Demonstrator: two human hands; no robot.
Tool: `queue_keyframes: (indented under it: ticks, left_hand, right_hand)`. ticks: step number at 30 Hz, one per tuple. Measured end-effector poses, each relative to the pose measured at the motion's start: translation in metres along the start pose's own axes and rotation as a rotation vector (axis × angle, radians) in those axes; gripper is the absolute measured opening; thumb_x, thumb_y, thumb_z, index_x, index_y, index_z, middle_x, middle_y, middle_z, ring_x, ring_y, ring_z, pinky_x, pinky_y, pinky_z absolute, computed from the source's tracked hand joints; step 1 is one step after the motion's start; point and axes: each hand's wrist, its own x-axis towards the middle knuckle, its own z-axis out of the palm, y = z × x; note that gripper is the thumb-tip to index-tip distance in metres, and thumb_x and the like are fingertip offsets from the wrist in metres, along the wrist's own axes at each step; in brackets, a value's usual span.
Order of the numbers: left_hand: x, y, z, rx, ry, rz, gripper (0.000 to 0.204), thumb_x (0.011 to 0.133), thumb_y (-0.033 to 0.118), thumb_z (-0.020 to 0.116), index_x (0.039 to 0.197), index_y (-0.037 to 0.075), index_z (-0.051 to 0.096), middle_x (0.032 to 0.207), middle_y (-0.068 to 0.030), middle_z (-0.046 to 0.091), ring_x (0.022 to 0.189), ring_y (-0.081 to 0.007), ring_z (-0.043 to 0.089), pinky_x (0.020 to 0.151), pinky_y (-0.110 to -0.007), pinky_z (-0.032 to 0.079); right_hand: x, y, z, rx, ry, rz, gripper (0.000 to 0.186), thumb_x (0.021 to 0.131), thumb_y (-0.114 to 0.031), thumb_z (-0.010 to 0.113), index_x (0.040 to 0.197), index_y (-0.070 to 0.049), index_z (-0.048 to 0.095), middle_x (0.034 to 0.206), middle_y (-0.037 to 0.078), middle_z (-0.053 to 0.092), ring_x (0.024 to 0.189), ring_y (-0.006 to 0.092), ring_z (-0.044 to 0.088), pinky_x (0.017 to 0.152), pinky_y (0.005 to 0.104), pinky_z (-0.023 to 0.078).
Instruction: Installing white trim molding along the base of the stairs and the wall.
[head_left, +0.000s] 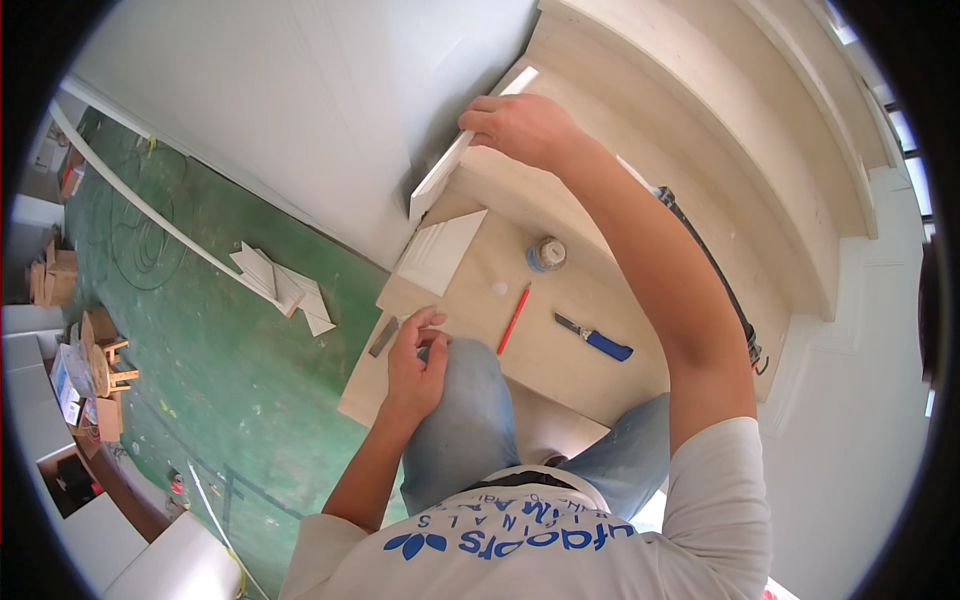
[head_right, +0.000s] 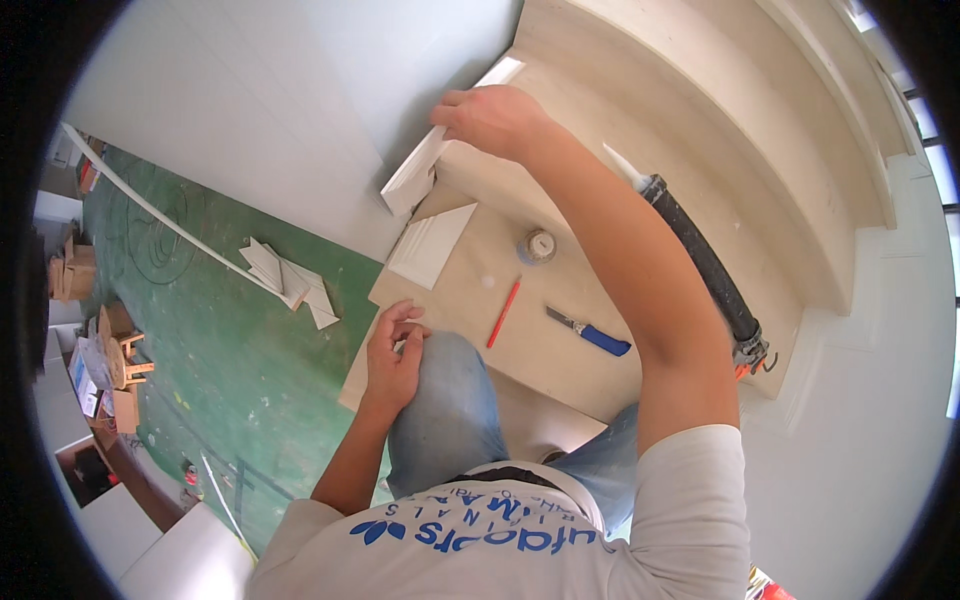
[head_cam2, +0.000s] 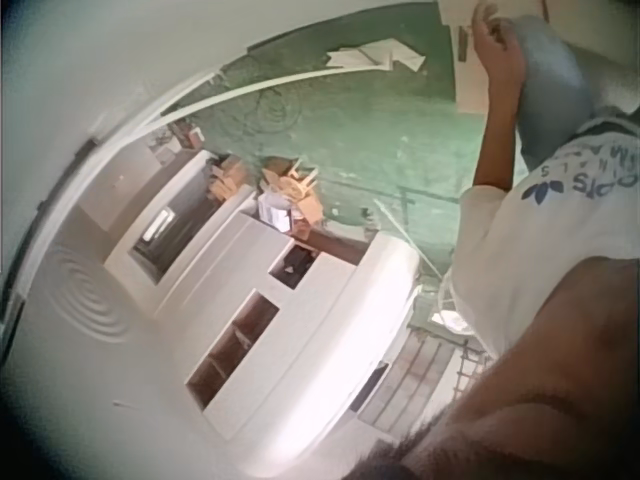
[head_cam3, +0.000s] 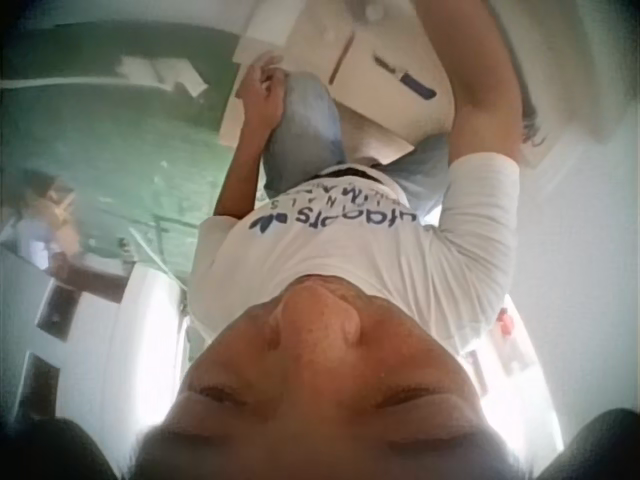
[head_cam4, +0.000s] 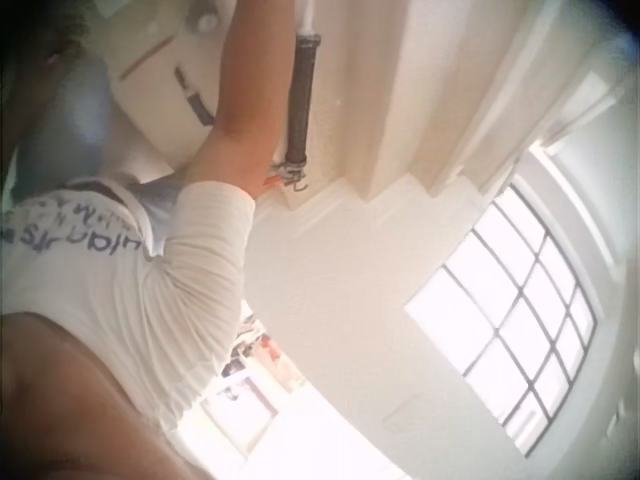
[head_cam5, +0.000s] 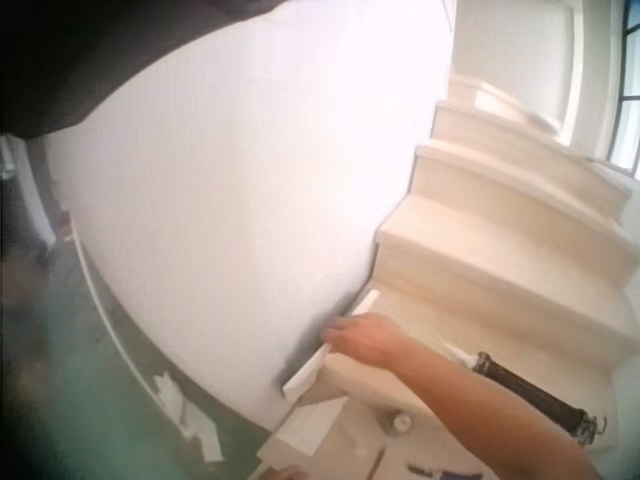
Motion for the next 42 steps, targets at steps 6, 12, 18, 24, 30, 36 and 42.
queue_keyframes:
  ticks: [6,12,18,24,30,36,42]
  left_hand:
    - [0.002,0.003,-0.003,-0.036,-0.003,-0.015,0.042,0.095,-0.001,0.057,0.137,-0.001,0.053,0.122,-0.0171,0.067,0.092,-0.0207,0.071,0.088,-0.035,0.055]
    - [0.011,0.007,-0.005,0.068,-0.08,0.09,0.041,0.098,0.005,0.057,0.138,-0.001,0.052,0.123,-0.0159,0.065,0.102,-0.0195,0.067,0.092,-0.035,0.054]
    - [0.03,0.034,0.009,-0.753,-0.072,-0.325,0.044,0.105,0.025,0.059,0.142,0.002,0.051,0.128,-0.0111,0.065,0.113,-0.022,0.065,0.099,-0.036,0.052]
    - [0.034,0.067,0.046,-1.251,-0.262,-0.55,0.042,0.107,0.029,0.055,0.142,0.007,0.052,0.132,-0.007,0.065,0.12,-0.0221,0.065,0.103,-0.041,0.054]
    - [0.027,0.073,0.05,-1.07,-0.225,-0.365,0.039,0.102,0.017,0.063,0.139,0.007,0.054,0.131,-0.0063,0.065,0.119,-0.0227,0.065,0.101,-0.041,0.055]
    - [0.016,0.074,0.041,-0.966,0.037,-0.358,0.041,0.101,0.015,0.064,0.14,0.008,0.052,0.122,-0.0068,0.067,0.112,-0.0216,0.067,0.095,-0.038,0.058]
    - [0.009,0.085,0.049,-0.944,-0.023,-0.271,0.042,0.103,0.018,0.062,0.142,0.008,0.049,0.129,-0.0067,0.064,0.114,-0.0199,0.066,0.091,-0.037,0.059]
  right_hand:
    - [-0.011,-0.009,-0.02,-0.018,0.013,-0.107,0.019,0.098,-0.024,0.065,0.115,-0.016,0.065,0.12,-0.003,0.067,0.101,0.0257,0.067,0.08,0.0416,0.056]
    - [-0.077,-0.016,-0.063,-0.023,0.271,-0.221,0.018,0.089,-0.015,0.069,0.106,-0.014,0.067,0.118,0.001,0.069,0.096,0.0243,0.069,0.079,0.0389,0.057]
    - [-0.173,-0.032,-0.094,-0.101,0.478,-0.272,0.024,0.076,-0.012,0.07,0.1,-0.009,0.068,0.112,0.008,0.071,0.083,0.0239,0.069,0.069,0.0366,0.057]
    - [-0.255,-0.058,-0.08,-0.071,0.641,-0.25,0.024,0.079,-0.009,0.072,0.103,-0.007,0.071,0.112,0.015,0.071,0.085,0.0267,0.068,0.075,0.0364,0.059]
    - [-0.363,-0.002,-0.031,-0.233,0.597,0.606,0.056,0.084,-0.027,0.079,0.133,-0.006,0.06,0.134,0.018,0.063,0.117,0.0355,0.063,0.099,0.0452,0.053]
    - [-0.467,0.047,0.0,-0.048,0.075,1.075,0.07,0.081,-0.043,0.081,0.137,-0.009,0.056,0.123,0.017,0.066,0.113,0.0364,0.064,0.095,0.0461,0.053]
    - [-0.475,0.053,-0.006,0.045,0.051,1.102,0.058,0.082,-0.039,0.079,0.127,-0.008,0.06,0.112,0.017,0.068,0.107,0.0371,0.066,0.092,0.0462,0.054]
